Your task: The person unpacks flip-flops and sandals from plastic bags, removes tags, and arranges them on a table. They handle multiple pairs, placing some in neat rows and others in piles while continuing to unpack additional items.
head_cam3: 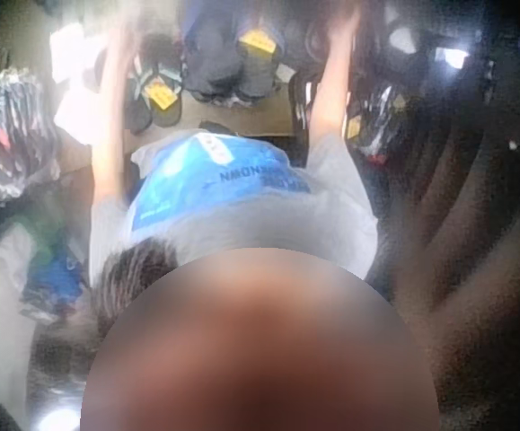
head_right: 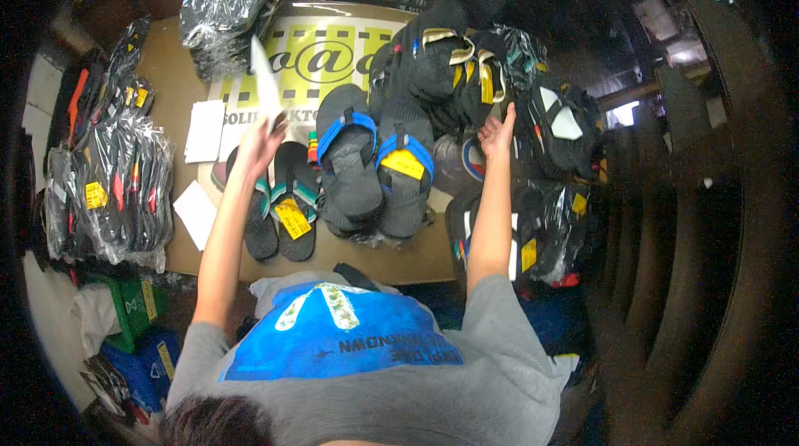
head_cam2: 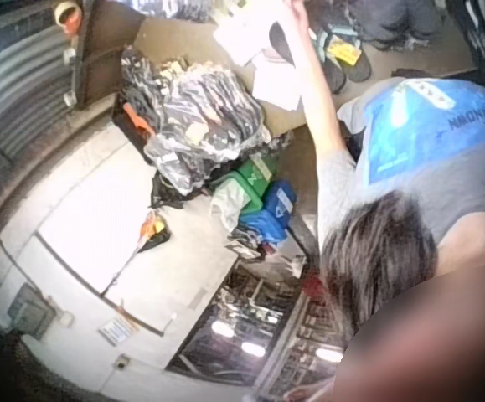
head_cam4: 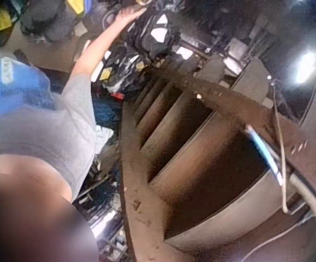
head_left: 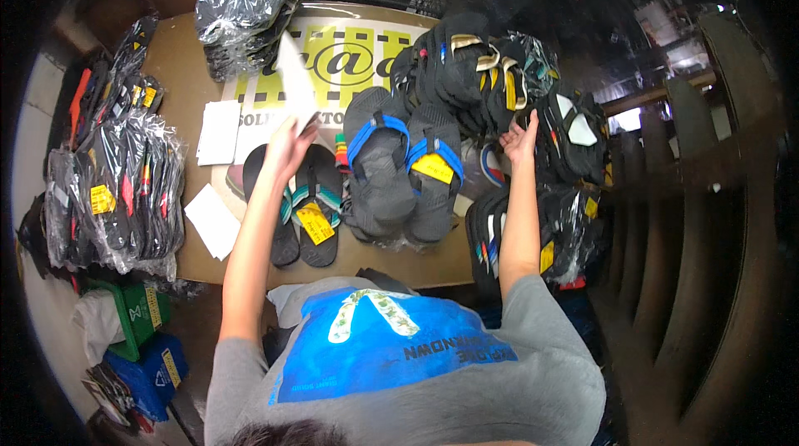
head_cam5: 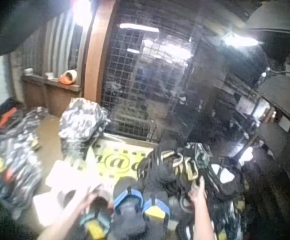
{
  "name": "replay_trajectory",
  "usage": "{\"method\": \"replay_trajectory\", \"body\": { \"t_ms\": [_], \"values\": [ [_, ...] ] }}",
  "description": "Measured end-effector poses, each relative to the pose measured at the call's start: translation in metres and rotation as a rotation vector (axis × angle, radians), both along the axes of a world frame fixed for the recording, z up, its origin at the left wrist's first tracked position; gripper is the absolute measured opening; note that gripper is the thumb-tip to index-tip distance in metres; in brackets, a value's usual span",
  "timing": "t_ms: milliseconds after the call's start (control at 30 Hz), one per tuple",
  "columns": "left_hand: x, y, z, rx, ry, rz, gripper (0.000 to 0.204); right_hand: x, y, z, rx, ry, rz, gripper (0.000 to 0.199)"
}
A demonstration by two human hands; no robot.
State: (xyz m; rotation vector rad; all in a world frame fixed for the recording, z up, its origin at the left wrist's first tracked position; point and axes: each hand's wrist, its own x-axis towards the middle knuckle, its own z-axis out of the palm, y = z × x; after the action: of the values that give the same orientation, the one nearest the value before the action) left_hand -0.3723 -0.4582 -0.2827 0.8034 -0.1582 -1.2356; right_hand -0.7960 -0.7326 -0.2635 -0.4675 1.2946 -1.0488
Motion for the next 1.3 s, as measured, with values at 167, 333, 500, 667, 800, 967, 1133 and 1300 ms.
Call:
{"method": "replay_trajectory", "body": {
  "t_ms": [167,333,500,667,800,967,1133,1300],
  "values": [
    [-0.039,-0.172,0.038,0.108,-0.168,-0.048,0.030,0.021,-0.040,0.007,-0.126,-0.061,0.066,0.091],
    [-0.106,-0.257,0.061,0.113,-0.267,-0.284,0.034,0.041,-0.049,0.018,-0.245,0.059,0.124,0.065],
    [-0.203,-0.246,0.083,0.086,-1.428,-0.244,0.028,0.044,-0.023,0.014,-0.336,0.225,0.087,0.042],
    [-0.191,-0.264,0.102,0.124,-1.218,-0.096,0.026,0.061,-0.007,0.054,-0.534,0.441,0.017,0.034],
    [-0.172,-0.255,0.116,-0.108,-1.304,-0.074,0.021,0.079,0.018,0.099,-0.746,0.540,0.053,0.032],
    [-0.144,-0.114,0.113,-0.042,-1.119,-0.033,0.016,0.074,0.131,0.115,-0.554,0.510,0.010,0.029],
    [-0.127,0.036,0.074,0.357,-0.850,-0.271,0.016,0.082,0.236,0.080,-0.409,0.534,0.356,0.048],
    [-0.113,0.068,0.044,0.547,-0.874,-0.505,0.025,0.036,0.113,0.064,-1.029,0.849,0.288,0.044]
  ]
}}
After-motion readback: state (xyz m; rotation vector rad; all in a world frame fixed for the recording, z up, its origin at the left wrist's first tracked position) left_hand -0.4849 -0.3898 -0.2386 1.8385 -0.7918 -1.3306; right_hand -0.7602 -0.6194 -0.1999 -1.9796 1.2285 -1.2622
